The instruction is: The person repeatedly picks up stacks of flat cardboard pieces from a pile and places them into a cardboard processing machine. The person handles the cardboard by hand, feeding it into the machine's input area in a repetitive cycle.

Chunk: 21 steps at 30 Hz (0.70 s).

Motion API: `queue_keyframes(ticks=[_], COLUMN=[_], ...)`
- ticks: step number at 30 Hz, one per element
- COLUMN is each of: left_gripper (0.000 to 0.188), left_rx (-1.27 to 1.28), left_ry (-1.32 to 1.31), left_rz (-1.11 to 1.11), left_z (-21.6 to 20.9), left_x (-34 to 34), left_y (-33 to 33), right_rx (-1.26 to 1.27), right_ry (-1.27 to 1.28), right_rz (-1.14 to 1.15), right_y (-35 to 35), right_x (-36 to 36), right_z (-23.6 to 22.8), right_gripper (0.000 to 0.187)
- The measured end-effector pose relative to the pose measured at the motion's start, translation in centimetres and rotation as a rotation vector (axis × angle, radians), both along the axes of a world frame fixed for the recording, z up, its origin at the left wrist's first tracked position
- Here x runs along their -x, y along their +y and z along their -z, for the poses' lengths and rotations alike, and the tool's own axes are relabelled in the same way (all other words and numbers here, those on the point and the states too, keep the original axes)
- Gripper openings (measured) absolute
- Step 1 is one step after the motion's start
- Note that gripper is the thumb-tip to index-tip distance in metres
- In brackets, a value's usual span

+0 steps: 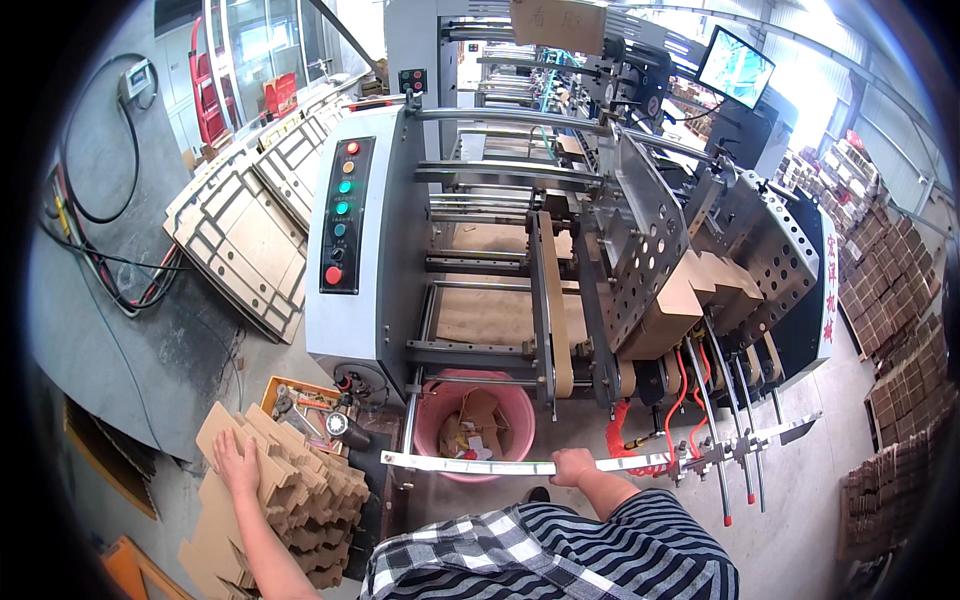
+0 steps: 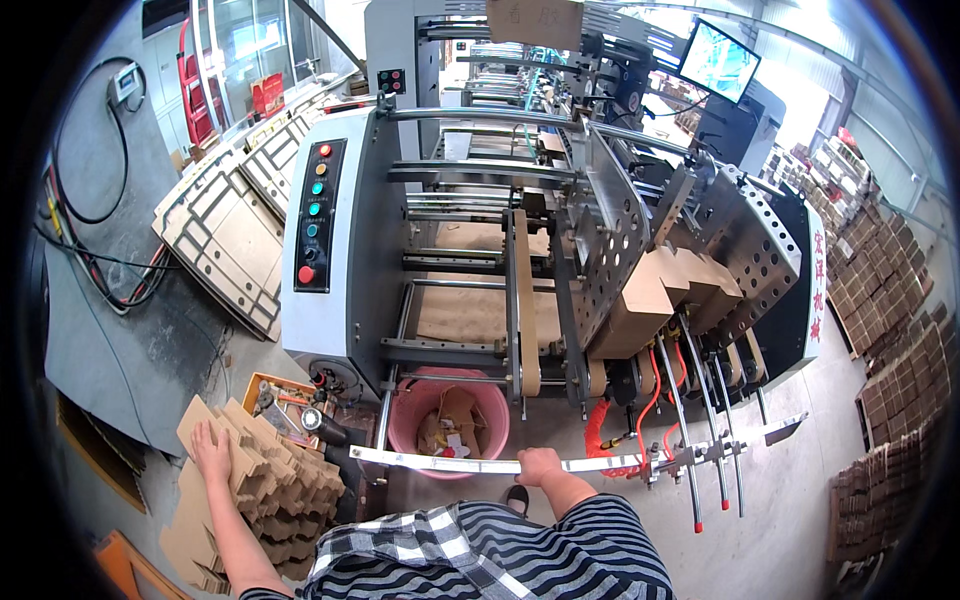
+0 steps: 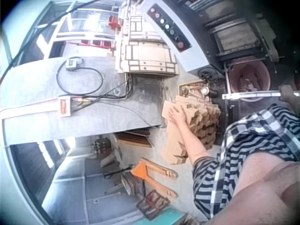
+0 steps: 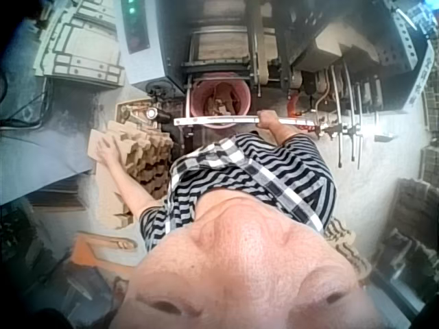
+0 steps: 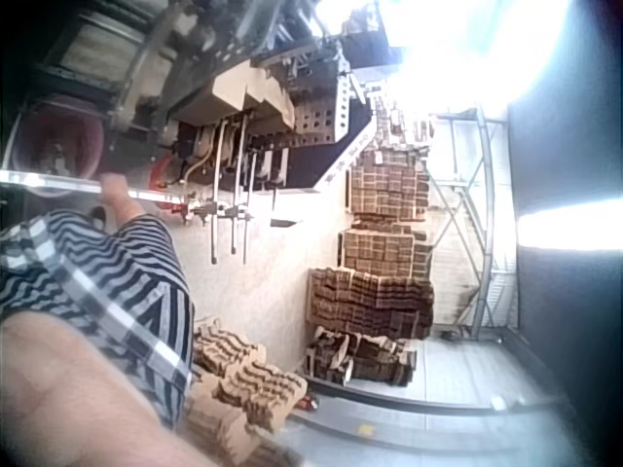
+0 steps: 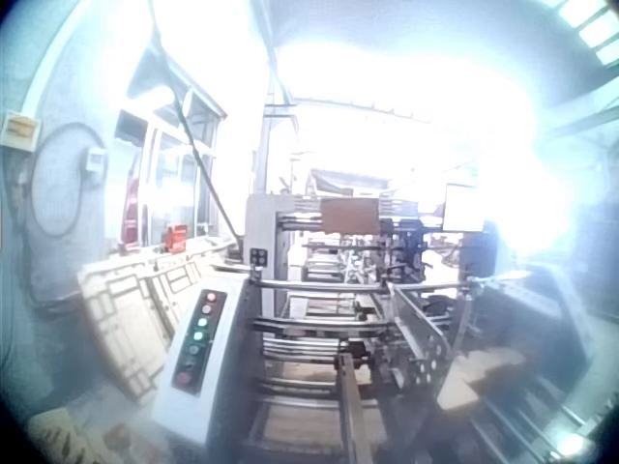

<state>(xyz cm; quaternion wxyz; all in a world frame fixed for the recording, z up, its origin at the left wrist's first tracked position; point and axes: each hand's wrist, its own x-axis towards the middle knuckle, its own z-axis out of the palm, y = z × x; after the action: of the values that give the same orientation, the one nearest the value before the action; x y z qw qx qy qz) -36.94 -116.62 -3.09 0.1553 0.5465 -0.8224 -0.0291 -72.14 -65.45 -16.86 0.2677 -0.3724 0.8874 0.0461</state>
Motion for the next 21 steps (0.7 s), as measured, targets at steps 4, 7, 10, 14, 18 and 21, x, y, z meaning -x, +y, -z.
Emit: queue_keyframes(ticks=[4,7,10,14,18,21], left_gripper=[0.058,0.058,0.058,0.058,0.058,0.058], left_rx=[-0.01,-0.017,-0.03,-0.036,-0.026,-0.028], left_ry=[-0.008,-0.011,-0.011,-0.01,-0.006,-0.008], left_rz=[-0.005,-0.008,-0.016,-0.019,-0.017,-0.015], left_z=[-0.26,-0.27,-0.52,-0.69,-0.51,-0.63], left_x=[0.05,-0.06,0.13,0.22,0.01,0.22], left_y=[0.12,0.09,0.26,0.41,0.26,0.32], right_rx=[0.013,0.01,0.007,0.025,0.018,0.017], right_ry=[0.007,0.004,0.015,0.016,0.01,0.02], right_rz=[-0.003,-0.006,-0.018,-0.015,-0.018,-0.018], right_y=[0.16,0.11,0.19,0.26,0.11,0.19], right_x=[0.08,0.08,0.08,0.1,0.02,0.02], right_z=[0.71,0.56,0.73,0.96,0.44,0.53], right_gripper=[0.043,0.043,0.042,0.042,0.042,0.042])
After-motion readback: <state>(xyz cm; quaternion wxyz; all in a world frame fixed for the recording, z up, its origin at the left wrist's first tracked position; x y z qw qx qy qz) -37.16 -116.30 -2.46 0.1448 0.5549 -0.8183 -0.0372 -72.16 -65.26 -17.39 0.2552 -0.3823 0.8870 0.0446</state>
